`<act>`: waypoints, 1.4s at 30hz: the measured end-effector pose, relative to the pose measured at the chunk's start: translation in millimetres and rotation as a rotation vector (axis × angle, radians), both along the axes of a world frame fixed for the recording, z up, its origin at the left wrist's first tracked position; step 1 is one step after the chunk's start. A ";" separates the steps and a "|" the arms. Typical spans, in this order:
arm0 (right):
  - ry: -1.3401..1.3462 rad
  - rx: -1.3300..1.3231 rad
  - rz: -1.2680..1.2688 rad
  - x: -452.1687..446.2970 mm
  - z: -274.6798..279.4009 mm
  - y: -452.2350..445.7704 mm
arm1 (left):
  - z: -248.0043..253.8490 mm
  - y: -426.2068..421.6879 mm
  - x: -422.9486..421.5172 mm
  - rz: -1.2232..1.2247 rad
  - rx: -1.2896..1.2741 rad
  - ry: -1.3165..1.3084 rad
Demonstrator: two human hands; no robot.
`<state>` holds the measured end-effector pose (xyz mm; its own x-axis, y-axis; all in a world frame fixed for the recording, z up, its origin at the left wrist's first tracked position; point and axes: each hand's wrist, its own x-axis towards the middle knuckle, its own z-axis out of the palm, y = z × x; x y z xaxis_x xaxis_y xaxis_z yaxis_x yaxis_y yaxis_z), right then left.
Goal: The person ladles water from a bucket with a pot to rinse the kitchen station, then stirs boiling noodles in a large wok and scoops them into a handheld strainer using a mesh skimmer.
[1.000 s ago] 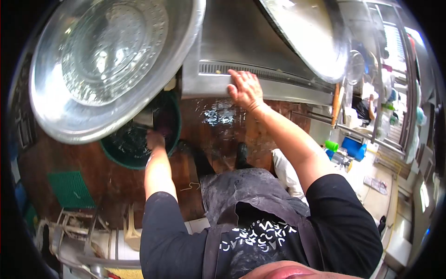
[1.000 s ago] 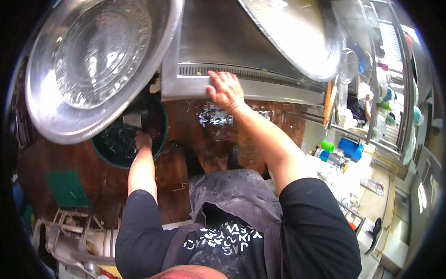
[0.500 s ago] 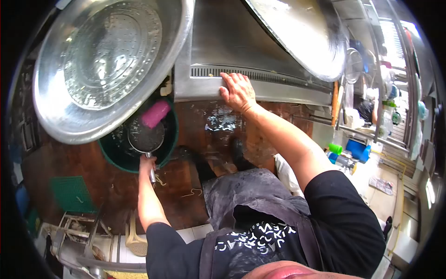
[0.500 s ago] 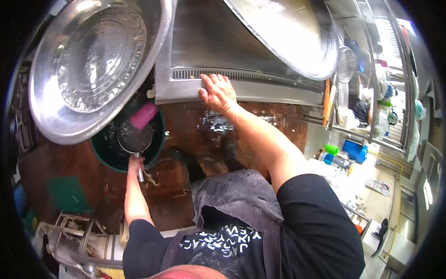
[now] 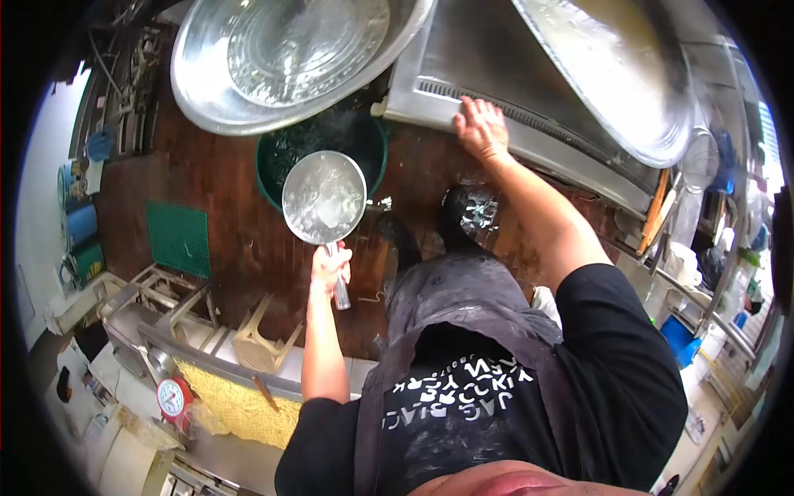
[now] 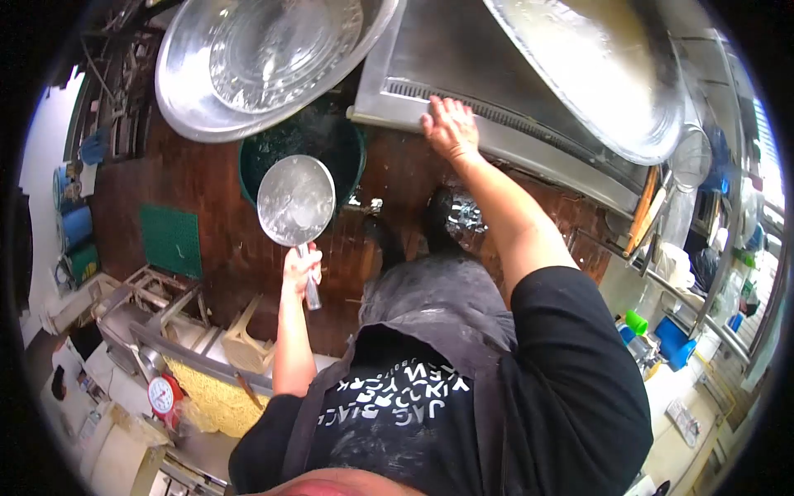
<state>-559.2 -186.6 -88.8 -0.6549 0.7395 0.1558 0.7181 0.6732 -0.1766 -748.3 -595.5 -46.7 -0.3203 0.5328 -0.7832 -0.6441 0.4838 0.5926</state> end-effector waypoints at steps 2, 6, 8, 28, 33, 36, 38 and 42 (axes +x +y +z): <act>0.017 -0.041 0.000 1.0 5.5 1.4 | 32.5 18.2 13.9 -0.013 0.038 0.044; 0.098 -0.092 0.001 5.2 3.6 5.8 | 100.8 72.1 38.2 -0.101 0.107 0.191; 0.130 -0.203 -0.010 2.5 8.2 11.9 | 112.5 94.6 42.5 -0.172 0.109 0.240; 0.381 -0.740 -0.191 -4.6 -56.7 129.4 | 181.3 359.5 82.4 -0.778 -0.147 0.910; -0.017 -0.450 -0.208 46.1 -68.4 136.2 | 172.6 384.5 87.4 -0.847 -0.129 0.927; -0.154 -0.498 -0.460 155.0 -25.0 160.9 | 160.4 388.3 87.6 -0.819 -0.068 0.900; -0.220 -0.286 -0.490 249.4 -47.9 178.4 | 162.7 387.5 90.2 -0.865 -0.090 0.931; -0.455 -0.510 -0.292 227.9 -72.1 189.8 | 160.4 394.3 95.5 -0.911 -0.133 0.974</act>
<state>-331.2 3.2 -160.9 -0.3380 0.8016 -0.4931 0.9321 0.3574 -0.0580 -652.8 -201.2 113.7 -0.3478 0.7916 -0.5023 0.5913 0.6010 0.5378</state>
